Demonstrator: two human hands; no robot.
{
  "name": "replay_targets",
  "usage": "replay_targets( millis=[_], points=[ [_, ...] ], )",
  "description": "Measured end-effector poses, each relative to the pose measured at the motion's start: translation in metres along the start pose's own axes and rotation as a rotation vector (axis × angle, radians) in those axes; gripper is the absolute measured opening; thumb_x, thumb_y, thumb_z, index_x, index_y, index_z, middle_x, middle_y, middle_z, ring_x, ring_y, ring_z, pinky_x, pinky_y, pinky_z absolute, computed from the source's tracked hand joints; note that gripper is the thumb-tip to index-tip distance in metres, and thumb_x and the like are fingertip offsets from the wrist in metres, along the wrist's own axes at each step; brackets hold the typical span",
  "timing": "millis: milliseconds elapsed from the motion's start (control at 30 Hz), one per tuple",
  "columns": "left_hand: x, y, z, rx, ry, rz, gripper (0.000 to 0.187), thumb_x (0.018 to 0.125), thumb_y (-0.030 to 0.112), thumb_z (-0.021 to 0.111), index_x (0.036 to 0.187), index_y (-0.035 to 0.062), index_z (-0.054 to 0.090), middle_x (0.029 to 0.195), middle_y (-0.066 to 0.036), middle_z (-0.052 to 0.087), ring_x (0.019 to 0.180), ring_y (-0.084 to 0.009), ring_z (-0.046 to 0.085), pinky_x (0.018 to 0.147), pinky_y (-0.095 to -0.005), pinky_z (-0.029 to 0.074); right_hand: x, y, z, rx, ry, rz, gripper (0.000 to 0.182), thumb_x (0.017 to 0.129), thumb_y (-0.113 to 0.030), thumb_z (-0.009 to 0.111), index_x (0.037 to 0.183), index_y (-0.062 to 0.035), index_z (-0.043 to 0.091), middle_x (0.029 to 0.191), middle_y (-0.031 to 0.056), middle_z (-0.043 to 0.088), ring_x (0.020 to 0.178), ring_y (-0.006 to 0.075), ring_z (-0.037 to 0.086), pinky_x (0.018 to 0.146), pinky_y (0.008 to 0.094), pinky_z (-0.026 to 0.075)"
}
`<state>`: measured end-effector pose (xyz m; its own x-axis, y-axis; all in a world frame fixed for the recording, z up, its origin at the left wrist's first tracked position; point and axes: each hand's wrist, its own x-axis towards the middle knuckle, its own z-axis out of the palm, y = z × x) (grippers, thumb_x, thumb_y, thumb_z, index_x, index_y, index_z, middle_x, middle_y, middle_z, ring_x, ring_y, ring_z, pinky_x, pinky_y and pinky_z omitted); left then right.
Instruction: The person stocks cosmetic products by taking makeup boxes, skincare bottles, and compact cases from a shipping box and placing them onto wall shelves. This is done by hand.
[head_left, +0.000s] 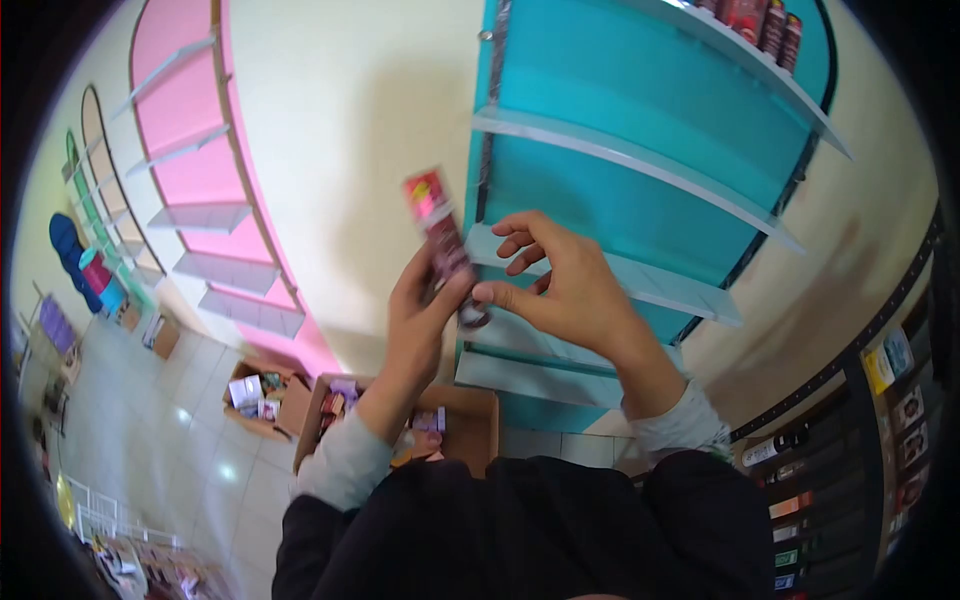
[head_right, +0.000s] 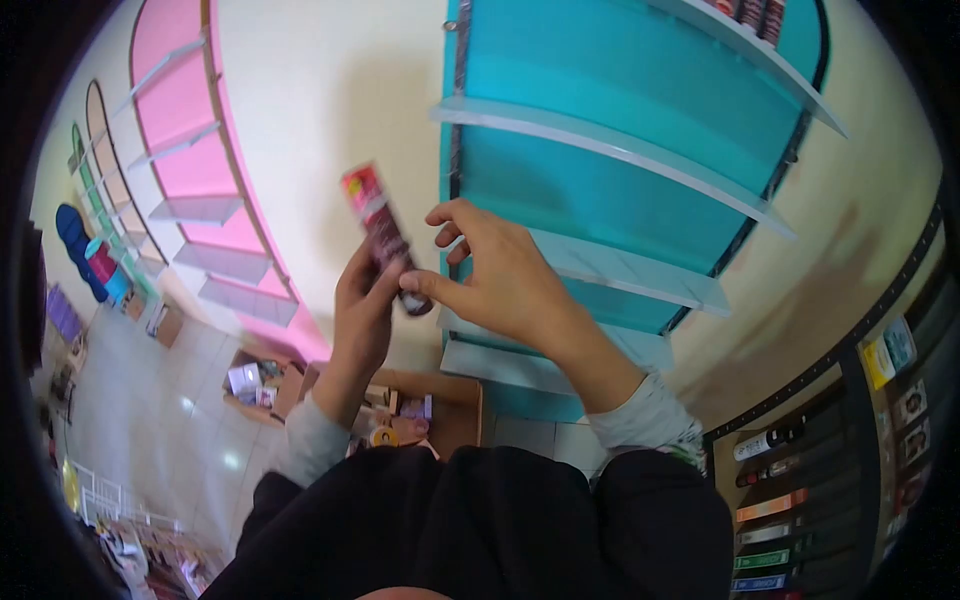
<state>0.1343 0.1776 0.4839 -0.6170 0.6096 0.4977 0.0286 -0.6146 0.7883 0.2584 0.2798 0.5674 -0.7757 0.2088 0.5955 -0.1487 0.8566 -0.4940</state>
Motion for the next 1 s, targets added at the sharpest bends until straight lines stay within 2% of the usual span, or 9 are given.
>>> replay_targets(
  millis=[67, 200, 400, 433, 500, 633, 767, 867, 1000],
  points=[
    [0.015, 0.009, 0.02, -0.11, -0.062, 0.0, 0.045, 0.084, 0.008, 0.058, 0.125, -0.0019, 0.042, 0.109, -0.006, 0.053, 0.099, -0.0128, 0.05, 0.086, -0.0274, 0.041, -0.008, 0.004, 0.016, 0.1, 0.092, 0.034, 0.051, 0.071, -0.024, 0.074, 0.107, 0.0019, 0.05, 0.087, 0.0132, 0.061, 0.073, 0.0188, 0.063, 0.057, 0.0284, 0.052],
    [0.029, 0.013, 0.038, -0.195, -0.172, -0.048, 0.045, 0.084, 0.009, 0.058, 0.125, -0.001, 0.042, 0.106, -0.005, 0.054, 0.094, -0.0113, 0.052, 0.081, -0.0271, 0.045, -0.014, 0.013, 0.016, 0.209, 0.198, 0.093, 0.053, 0.069, -0.014, 0.075, 0.111, 0.0029, 0.047, 0.09, 0.0121, 0.061, 0.079, 0.0164, 0.063, 0.06, 0.0268, 0.054],
    [0.021, 0.007, 0.04, 0.05, -0.165, 0.151, 0.053, 0.083, 0.011, 0.059, 0.13, 0.0001, 0.036, 0.124, -0.01, 0.043, 0.099, -0.0158, 0.047, 0.082, -0.0289, 0.045, -0.005, 0.019, -0.019, 0.574, 0.37, 0.112, 0.057, 0.072, -0.015, 0.073, 0.117, 0.0062, 0.045, 0.091, 0.0103, 0.06, 0.08, 0.0135, 0.061, 0.065, 0.0256, 0.052],
    [0.015, 0.008, 0.031, 0.085, -0.176, 0.137, 0.056, 0.082, 0.012, 0.059, 0.131, 0.0009, 0.034, 0.131, -0.01, 0.036, 0.102, -0.017, 0.044, 0.085, -0.03, 0.043, 0.004, 0.02, -0.036, 0.445, 0.472, 0.013, 0.057, 0.072, -0.016, 0.073, 0.117, 0.0064, 0.046, 0.09, 0.0101, 0.06, 0.08, 0.0139, 0.061, 0.065, 0.0265, 0.052],
    [0.003, 0.004, 0.016, 0.154, -0.178, 0.16, 0.053, 0.083, 0.014, 0.057, 0.13, 0.0018, 0.034, 0.129, -0.009, 0.038, 0.1, -0.0168, 0.045, 0.087, -0.0301, 0.039, 0.033, 0.023, -0.082, 0.186, 0.662, -0.18, 0.056, 0.073, -0.02, 0.073, 0.116, 0.0068, 0.048, 0.088, 0.0099, 0.06, 0.079, 0.0146, 0.061, 0.065, 0.0282, 0.05],
    [-0.025, -0.006, -0.002, 0.137, -0.123, 0.045, 0.049, 0.084, 0.015, 0.055, 0.127, 0.0015, 0.034, 0.127, -0.01, 0.038, 0.098, -0.0156, 0.046, 0.085, -0.0287, 0.039, 0.099, -0.022, -0.171, -0.151, 0.778, -0.274, 0.055, 0.073, -0.03, 0.072, 0.111, 0.0072, 0.054, 0.091, 0.0104, 0.064, 0.083, 0.0145, 0.06, 0.074, 0.0267, 0.048],
    [-0.04, -0.02, -0.02, 0.159, -0.088, 0.016, 0.048, 0.083, 0.01, 0.055, 0.126, 0.0011, 0.035, 0.125, -0.01, 0.038, 0.094, -0.0143, 0.048, 0.082, -0.0265, 0.039, 0.17, -0.018, -0.23, -0.663, 0.783, -0.112, 0.057, 0.069, -0.042, 0.07, 0.104, 0.0024, 0.06, 0.089, 0.0127, 0.066, 0.082, 0.0241, 0.064, 0.076, 0.0342, 0.049],
    [-0.048, -0.021, -0.031, 0.168, -0.056, 0.01, 0.048, 0.083, 0.005, 0.055, 0.125, 0.0008, 0.034, 0.125, -0.01, 0.038, 0.091, -0.0125, 0.049, 0.077, -0.0247, 0.04, 0.213, 0.014, -0.254, -0.972, 0.753, 0.086, 0.052, 0.067, -0.041, 0.07, 0.097, 0.0002, 0.063, 0.086, 0.0152, 0.066, 0.084, 0.0287, 0.063, 0.077, 0.0364, 0.049],
    [-0.058, -0.018, -0.043, 0.197, 0.001, 0.022, 0.047, 0.082, 0.005, 0.055, 0.125, 0.0014, 0.035, 0.124, -0.01, 0.039, 0.088, -0.0115, 0.049, 0.075, -0.0232, 0.04, 0.22, 0.022, -0.254, -0.967, 0.7, 0.254, 0.05, 0.063, -0.04, 0.074, 0.094, -0.0011, 0.065, 0.088, 0.0187, 0.064, 0.087, 0.0328, 0.062, 0.077, 0.0379, 0.049]
  ],
)
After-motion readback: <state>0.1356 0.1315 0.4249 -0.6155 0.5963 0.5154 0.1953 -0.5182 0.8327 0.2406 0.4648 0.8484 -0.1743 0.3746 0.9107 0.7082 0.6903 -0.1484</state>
